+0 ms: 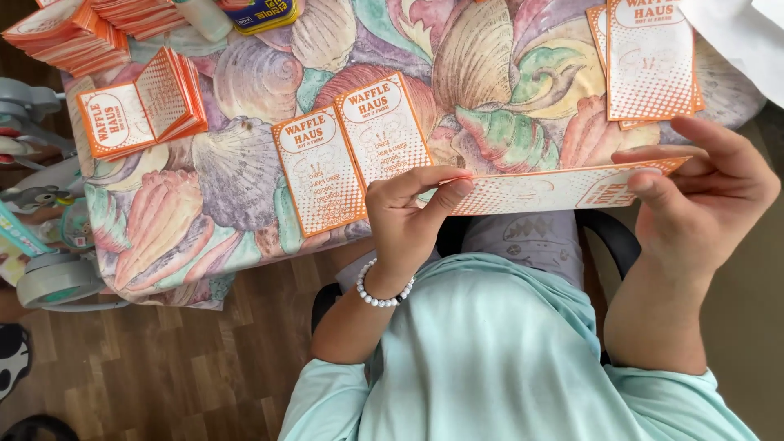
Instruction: Applying glue to paper templates and folding them to create bags
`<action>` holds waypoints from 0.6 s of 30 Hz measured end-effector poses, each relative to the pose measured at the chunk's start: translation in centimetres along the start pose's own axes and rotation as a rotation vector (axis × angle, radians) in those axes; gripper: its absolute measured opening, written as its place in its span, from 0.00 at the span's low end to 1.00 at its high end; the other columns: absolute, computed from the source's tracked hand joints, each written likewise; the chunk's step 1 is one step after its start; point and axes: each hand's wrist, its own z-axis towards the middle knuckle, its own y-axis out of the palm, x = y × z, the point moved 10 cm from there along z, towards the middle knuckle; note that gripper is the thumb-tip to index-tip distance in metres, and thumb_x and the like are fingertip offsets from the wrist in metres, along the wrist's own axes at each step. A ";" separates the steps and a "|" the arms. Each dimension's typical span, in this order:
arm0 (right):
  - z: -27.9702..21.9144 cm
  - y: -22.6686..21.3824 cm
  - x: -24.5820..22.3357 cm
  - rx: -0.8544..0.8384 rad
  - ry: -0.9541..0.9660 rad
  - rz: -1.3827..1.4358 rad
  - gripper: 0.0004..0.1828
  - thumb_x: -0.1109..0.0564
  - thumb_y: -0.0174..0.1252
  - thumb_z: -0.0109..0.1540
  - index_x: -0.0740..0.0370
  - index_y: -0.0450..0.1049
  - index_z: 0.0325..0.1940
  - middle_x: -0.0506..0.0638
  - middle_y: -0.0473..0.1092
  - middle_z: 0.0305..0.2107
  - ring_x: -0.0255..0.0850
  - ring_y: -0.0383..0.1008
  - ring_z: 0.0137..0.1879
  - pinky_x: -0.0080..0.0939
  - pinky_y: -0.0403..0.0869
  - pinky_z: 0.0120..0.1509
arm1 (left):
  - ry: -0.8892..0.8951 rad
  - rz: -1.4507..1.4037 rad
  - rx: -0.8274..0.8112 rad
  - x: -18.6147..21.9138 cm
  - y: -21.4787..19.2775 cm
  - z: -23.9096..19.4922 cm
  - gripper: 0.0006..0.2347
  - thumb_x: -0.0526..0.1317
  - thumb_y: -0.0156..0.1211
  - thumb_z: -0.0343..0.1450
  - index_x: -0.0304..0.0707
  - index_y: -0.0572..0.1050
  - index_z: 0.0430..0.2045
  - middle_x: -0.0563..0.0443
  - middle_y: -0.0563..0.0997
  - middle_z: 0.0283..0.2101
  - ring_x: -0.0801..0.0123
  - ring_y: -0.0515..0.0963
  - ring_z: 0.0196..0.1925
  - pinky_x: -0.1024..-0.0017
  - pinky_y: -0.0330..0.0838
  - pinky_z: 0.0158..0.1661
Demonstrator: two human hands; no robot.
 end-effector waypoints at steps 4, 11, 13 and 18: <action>0.3 -0.6 -0.1 0.086 0.009 -0.011 0.28 0.59 0.72 0.62 0.71 0.71 0.63 0.39 0.48 0.17 0.25 0.49 0.30 0.30 0.51 0.44 | -0.046 -0.026 -0.048 0.0 -0.2 0.1 0.04 0.38 0.70 0.70 0.40 0.83 0.34 0.54 0.86 0.35 0.78 0.83 0.37 0.82 0.76 0.40; -0.1 -1.8 1.1 0.118 0.083 0.044 0.30 0.68 0.70 0.64 0.74 0.67 0.68 0.64 0.74 0.44 0.48 0.80 0.50 0.38 0.79 0.58 | -0.084 -0.023 -0.080 0.4 -0.4 -0.2 0.06 0.41 0.65 0.73 0.38 0.84 0.36 0.53 0.87 0.37 0.79 0.84 0.39 0.83 0.76 0.41; 0.0 -2.1 1.0 0.119 0.069 0.023 0.28 0.68 0.69 0.67 0.71 0.67 0.69 0.63 0.74 0.44 0.49 0.80 0.51 0.38 0.78 0.59 | -0.106 -0.011 -0.074 0.3 -0.4 -0.2 0.07 0.42 0.66 0.72 0.39 0.84 0.37 0.53 0.87 0.38 0.80 0.84 0.40 0.84 0.76 0.41; 0.2 -1.8 0.7 0.085 0.049 0.010 0.29 0.70 0.68 0.68 0.72 0.66 0.71 0.66 0.73 0.44 0.52 0.80 0.52 0.43 0.79 0.64 | -0.128 -0.064 -0.003 0.2 -0.6 -0.3 0.05 0.37 0.66 0.72 0.35 0.83 0.35 0.51 0.86 0.33 0.77 0.83 0.37 0.82 0.77 0.41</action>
